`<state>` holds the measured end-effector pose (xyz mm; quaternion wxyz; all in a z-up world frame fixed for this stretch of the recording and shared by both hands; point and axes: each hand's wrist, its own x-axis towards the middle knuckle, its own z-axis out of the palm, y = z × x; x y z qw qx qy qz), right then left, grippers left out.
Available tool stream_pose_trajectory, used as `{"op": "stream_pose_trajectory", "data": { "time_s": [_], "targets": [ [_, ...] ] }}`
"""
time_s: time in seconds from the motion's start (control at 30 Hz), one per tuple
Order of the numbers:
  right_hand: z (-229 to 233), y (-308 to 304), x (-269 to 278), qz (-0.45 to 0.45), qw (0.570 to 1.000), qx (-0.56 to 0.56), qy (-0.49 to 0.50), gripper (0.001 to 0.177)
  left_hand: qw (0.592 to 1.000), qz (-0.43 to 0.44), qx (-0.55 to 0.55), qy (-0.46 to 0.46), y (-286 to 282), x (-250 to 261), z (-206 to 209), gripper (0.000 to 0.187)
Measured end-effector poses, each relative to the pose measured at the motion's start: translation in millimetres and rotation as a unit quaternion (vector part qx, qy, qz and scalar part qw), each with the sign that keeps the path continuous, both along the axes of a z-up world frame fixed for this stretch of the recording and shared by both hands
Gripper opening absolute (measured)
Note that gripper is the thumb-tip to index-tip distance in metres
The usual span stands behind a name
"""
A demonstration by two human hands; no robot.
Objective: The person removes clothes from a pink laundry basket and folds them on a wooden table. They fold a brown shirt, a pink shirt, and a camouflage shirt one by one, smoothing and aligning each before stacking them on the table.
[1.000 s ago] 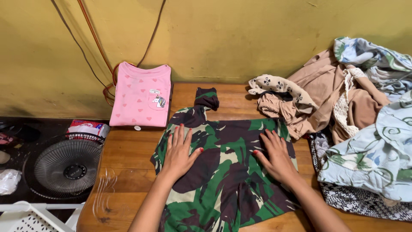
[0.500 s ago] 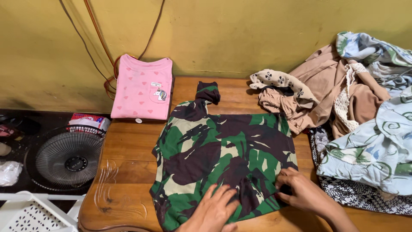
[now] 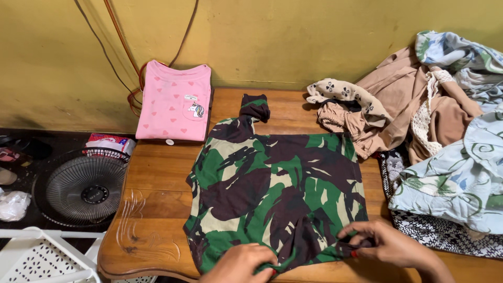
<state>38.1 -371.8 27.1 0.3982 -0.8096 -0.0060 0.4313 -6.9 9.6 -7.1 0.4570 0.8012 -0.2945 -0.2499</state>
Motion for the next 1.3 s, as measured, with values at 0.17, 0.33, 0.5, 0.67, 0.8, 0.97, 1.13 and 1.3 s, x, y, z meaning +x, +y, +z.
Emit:
{"op": "stream_pose_trajectory", "data": {
  "time_s": [0.17, 0.33, 0.5, 0.67, 0.8, 0.97, 1.13, 1.3],
  "targets": [
    [-8.5, -30.3, -0.7, 0.044, 0.997, 0.062, -0.002, 0.024, 0.964, 0.071, -0.18, 0.183, 65.4, 4.2, 22.5, 0.018],
    [-24.7, -50.1, 9.0, -0.054, 0.986, 0.155, -0.028, 0.019, 0.936, 0.1, -0.33, 0.071, 75.2, 19.7, 45.1, 0.013],
    [-44.7, -37.1, 44.0, -0.241, 0.958, 0.093, -0.128, 0.025, 0.905, 0.256, -0.338, 0.014, 41.5, 97.9, 52.3, 0.044],
    [-68.5, -25.5, 53.0, -0.279, 0.94, 0.055, -0.189, 0.048, 0.938, 0.343, 0.038, -0.043, 34.7, 90.5, 54.4, 0.071],
    [-76.9, -37.0, 38.7, -0.315, 0.935, 0.075, -0.143, 0.042, 0.943, 0.22, 0.194, -0.156, 35.3, 45.5, 36.6, 0.074],
    [-79.4, -38.2, 32.1, -0.308, 0.946, 0.005, -0.097, 0.023, 0.935, 0.231, 0.123, -0.24, 51.6, 27.5, 28.1, 0.028],
    [-87.3, -51.2, 27.1, -0.314, 0.944, 0.047, -0.088, 0.015, 0.904, 0.392, 0.16, 0.056, 64.9, 37.0, 20.7, 0.017],
    [-93.7, -63.0, 19.5, -0.253, 0.961, -0.04, -0.108, 0.022, 0.853, 0.458, 0.134, -0.209, 61.2, 49.2, -4.8, 0.029]
  ]
}}
